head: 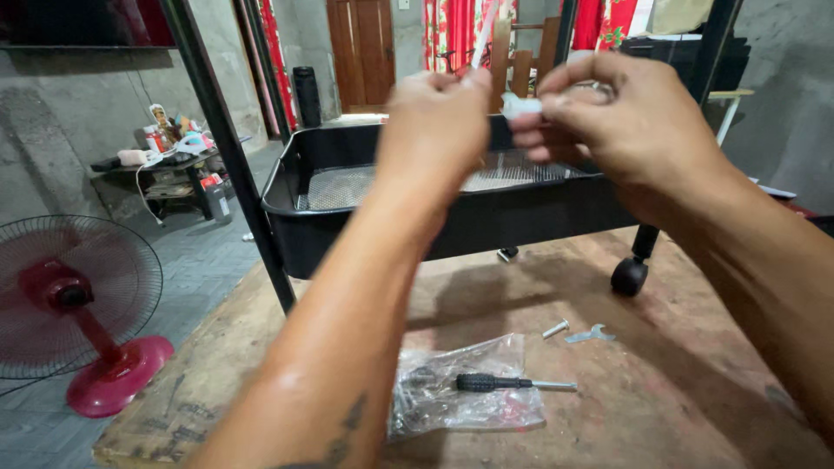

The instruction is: The person attaches a black mesh tray to a metal frame using an Allen key. They align the tray, insert bolts, and tighten them to secure the tray to the frame.

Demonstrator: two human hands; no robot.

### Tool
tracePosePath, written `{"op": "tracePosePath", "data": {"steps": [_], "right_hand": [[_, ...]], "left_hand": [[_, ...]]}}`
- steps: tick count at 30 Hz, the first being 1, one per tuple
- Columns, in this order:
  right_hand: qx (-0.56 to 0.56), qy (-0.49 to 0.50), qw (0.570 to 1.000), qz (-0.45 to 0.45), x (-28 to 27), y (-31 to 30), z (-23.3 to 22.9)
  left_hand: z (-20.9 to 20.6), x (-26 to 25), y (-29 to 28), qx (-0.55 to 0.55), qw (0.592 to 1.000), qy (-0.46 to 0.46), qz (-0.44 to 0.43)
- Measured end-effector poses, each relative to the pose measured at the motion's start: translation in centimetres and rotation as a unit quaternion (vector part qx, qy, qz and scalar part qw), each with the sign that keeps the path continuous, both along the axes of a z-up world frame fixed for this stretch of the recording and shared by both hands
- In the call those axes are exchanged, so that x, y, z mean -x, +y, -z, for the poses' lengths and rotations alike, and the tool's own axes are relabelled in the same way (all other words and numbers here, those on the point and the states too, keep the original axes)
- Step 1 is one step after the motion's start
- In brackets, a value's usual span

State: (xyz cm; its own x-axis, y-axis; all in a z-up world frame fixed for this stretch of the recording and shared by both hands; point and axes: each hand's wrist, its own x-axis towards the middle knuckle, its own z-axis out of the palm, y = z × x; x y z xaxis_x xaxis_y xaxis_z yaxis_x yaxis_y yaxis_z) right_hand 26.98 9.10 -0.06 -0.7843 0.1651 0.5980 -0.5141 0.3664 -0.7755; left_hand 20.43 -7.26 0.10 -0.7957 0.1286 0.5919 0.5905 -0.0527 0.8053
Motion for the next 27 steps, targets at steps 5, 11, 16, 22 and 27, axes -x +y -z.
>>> {"op": "tracePosePath", "data": {"steps": [5,11,16,22,27], "right_hand": [[0.087,-0.002,0.991,-0.107,1.1,-3.6,-0.8],[0.121,-0.048,0.989,-0.076,2.6,-6.9,-1.3],[0.111,-0.074,0.987,-0.092,3.2,-7.4,-1.4],[0.048,0.02,0.996,-0.066,2.9,-7.2,-0.6],[-0.1,-0.008,0.989,-0.111,2.5,-7.9,-1.0]], "left_hand": [[0.2,0.9,-3.6,-0.165,0.967,-0.109,0.16],[-0.1,0.3,-5.5,-0.236,0.935,-0.161,0.211],[0.0,0.7,-5.2,-0.259,0.93,-0.151,0.212],[0.1,1.2,-4.5,-0.259,0.95,-0.141,0.099],[-0.5,-0.1,-4.4,-0.291,0.943,-0.121,0.104]]}}
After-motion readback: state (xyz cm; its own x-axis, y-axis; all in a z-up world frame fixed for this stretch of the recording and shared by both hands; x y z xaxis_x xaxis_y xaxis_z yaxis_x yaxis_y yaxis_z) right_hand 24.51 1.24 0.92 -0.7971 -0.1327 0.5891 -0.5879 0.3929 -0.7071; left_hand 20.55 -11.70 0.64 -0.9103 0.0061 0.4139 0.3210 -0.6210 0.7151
